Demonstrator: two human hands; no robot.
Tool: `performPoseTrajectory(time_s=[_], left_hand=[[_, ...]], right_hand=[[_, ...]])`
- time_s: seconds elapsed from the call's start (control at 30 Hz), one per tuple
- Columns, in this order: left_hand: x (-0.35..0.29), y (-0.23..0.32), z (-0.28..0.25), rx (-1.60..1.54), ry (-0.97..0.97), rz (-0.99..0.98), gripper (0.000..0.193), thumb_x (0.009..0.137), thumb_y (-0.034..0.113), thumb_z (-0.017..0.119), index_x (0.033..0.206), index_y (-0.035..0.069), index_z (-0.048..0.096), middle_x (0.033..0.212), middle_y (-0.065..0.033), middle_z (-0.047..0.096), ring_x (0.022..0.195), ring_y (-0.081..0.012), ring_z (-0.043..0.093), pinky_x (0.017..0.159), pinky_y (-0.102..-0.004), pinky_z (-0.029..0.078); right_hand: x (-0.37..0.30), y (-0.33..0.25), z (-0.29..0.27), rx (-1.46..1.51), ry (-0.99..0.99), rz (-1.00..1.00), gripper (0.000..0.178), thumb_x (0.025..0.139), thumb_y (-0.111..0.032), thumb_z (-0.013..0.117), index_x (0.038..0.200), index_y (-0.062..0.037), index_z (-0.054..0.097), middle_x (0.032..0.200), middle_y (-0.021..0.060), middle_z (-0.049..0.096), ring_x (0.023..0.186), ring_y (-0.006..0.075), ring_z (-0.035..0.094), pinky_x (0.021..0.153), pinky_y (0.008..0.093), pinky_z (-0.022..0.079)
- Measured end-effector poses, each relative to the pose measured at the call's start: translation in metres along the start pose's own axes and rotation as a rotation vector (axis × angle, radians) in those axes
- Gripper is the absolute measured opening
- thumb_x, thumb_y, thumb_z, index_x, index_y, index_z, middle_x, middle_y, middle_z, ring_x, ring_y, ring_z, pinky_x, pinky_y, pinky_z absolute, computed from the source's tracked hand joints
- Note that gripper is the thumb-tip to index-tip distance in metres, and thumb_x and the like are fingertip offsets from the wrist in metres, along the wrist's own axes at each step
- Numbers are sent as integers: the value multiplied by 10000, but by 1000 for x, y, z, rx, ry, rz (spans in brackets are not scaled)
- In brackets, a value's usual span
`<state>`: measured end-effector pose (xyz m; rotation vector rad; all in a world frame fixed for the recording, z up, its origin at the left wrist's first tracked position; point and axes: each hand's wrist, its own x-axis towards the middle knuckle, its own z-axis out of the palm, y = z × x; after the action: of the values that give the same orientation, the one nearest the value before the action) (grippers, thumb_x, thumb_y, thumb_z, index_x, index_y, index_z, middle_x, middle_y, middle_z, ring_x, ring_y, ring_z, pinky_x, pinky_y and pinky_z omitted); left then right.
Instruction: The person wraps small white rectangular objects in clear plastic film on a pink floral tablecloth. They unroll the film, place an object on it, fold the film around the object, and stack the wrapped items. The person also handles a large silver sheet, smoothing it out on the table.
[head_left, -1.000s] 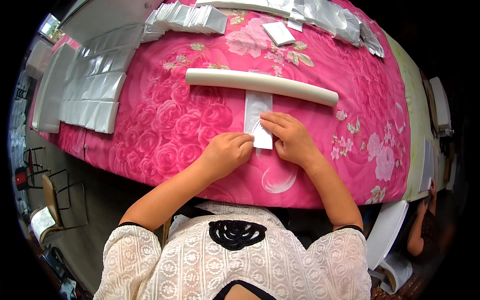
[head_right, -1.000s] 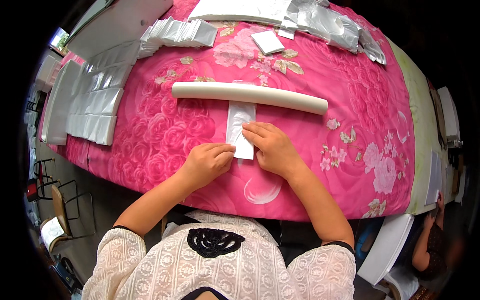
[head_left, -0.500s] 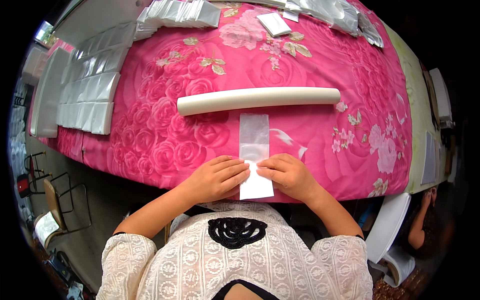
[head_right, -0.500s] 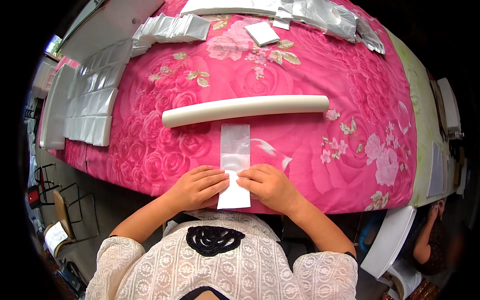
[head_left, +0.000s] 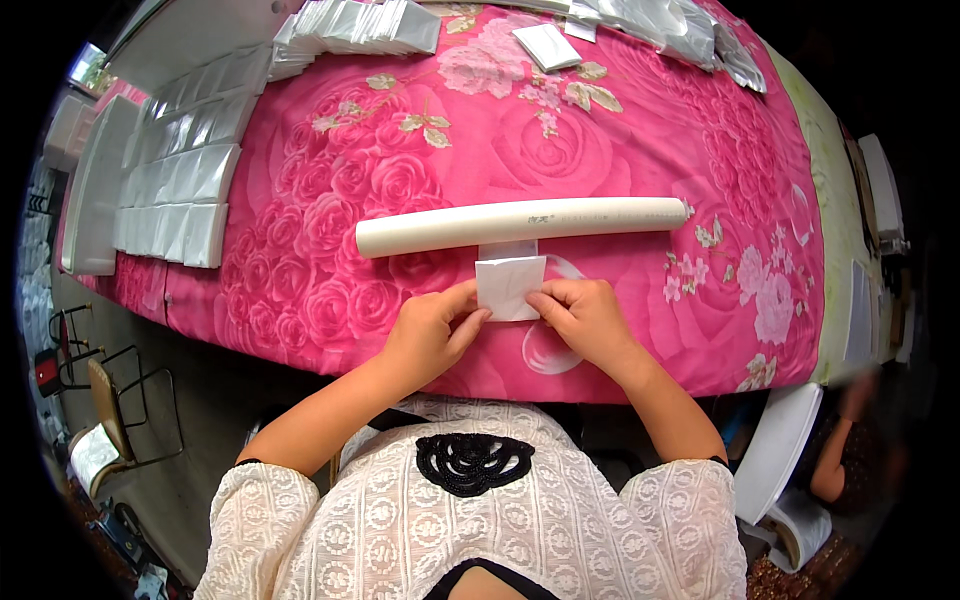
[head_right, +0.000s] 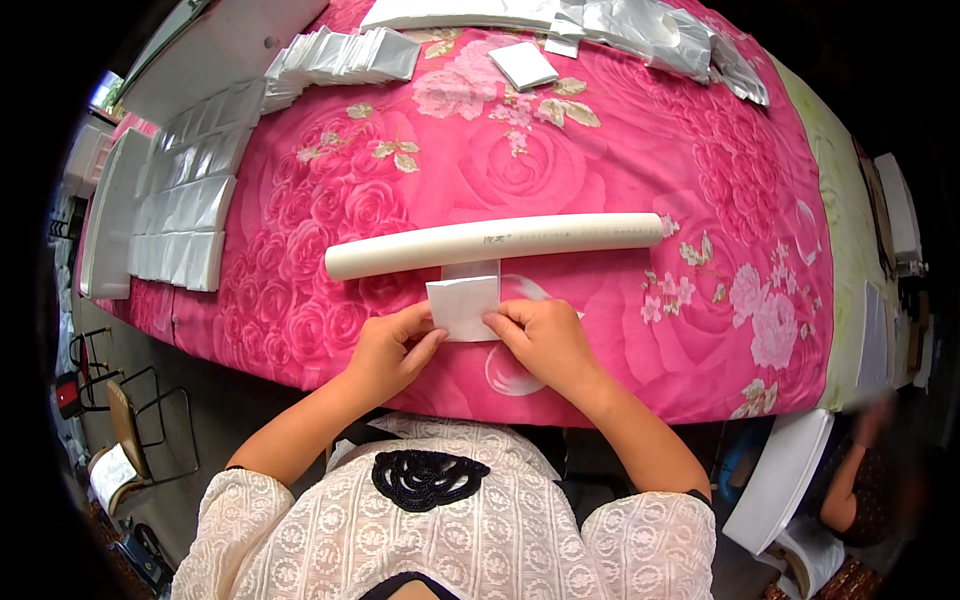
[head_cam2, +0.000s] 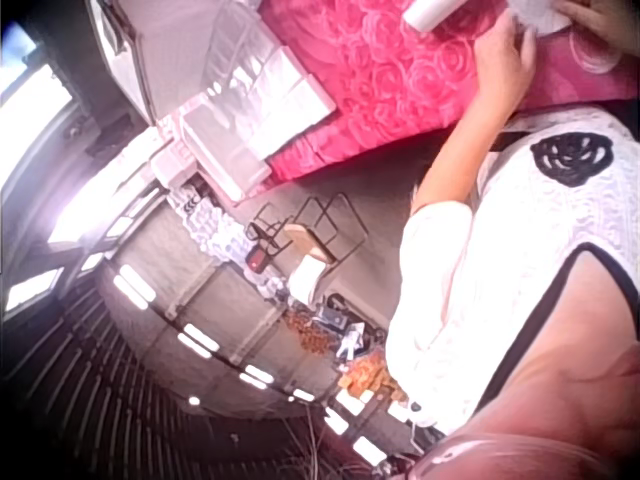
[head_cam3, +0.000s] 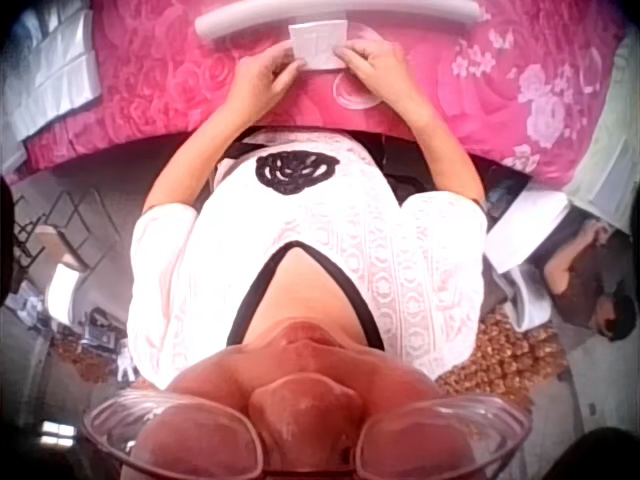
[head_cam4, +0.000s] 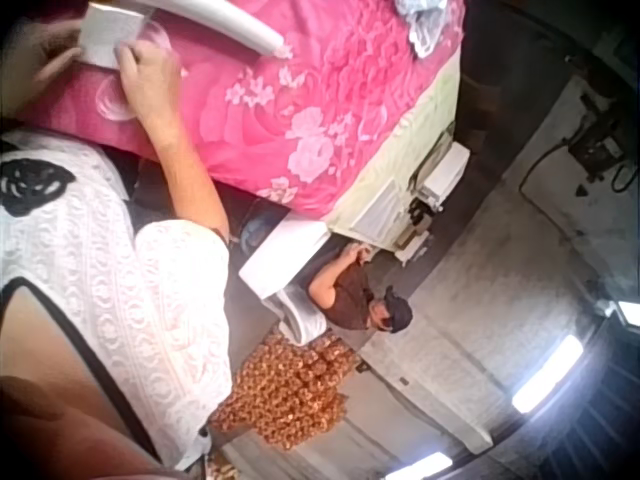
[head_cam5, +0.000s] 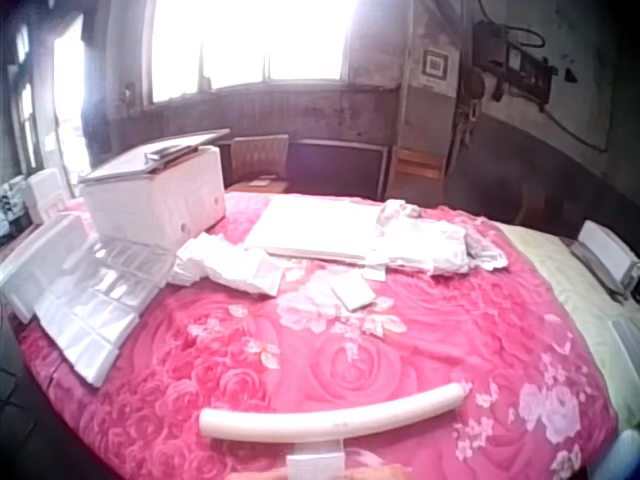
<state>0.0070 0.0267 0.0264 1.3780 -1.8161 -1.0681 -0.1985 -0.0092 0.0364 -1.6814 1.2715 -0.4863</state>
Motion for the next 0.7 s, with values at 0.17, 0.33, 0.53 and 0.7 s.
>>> performPoseTrajectory(time_s=[0.17, 0.33, 0.53, 0.7], left_hand=[[43, -8, -21, -294, -19, -262, 269, 859, 39, 564, 1102, -65, 517, 915, -90, 625, 825, -128, 602, 730, -253, 491], [38, 1, -24, 193, 196, 137, 302, 812, 41, 589, 1100, -22, 526, 1001, -157, 597, 913, -250, 593, 774, -314, 483], [23, 0, 9, 433, -9, 409, 527, 777, 168, 610, 1224, -45, 427, 1268, -215, 431, 1173, -361, 427, 982, -422, 350], [34, 3, 25, 636, -68, 318, 837, 781, 490, 544, 1306, -109, 287, 1388, -269, 260, 1324, -369, 215, 1083, -463, 139]], right_hand=[[28, -7, -12, 87, -160, 269, 288, 847, -214, 555, 707, 26, 632, 566, 87, 596, 497, 147, 594, 507, 289, 446], [33, -4, -13, 136, -206, 340, 299, 850, -202, 546, 655, 17, 606, 585, 62, 595, 509, 125, 606, 494, 251, 447], [38, -5, -15, 228, -237, 412, 280, 854, -206, 537, 673, -4, 608, 598, 52, 598, 489, 115, 602, 419, 212, 411], [42, -3, -18, 204, -272, 468, 265, 871, -226, 529, 737, -17, 622, 633, 43, 603, 495, 101, 603, 383, 197, 376]])
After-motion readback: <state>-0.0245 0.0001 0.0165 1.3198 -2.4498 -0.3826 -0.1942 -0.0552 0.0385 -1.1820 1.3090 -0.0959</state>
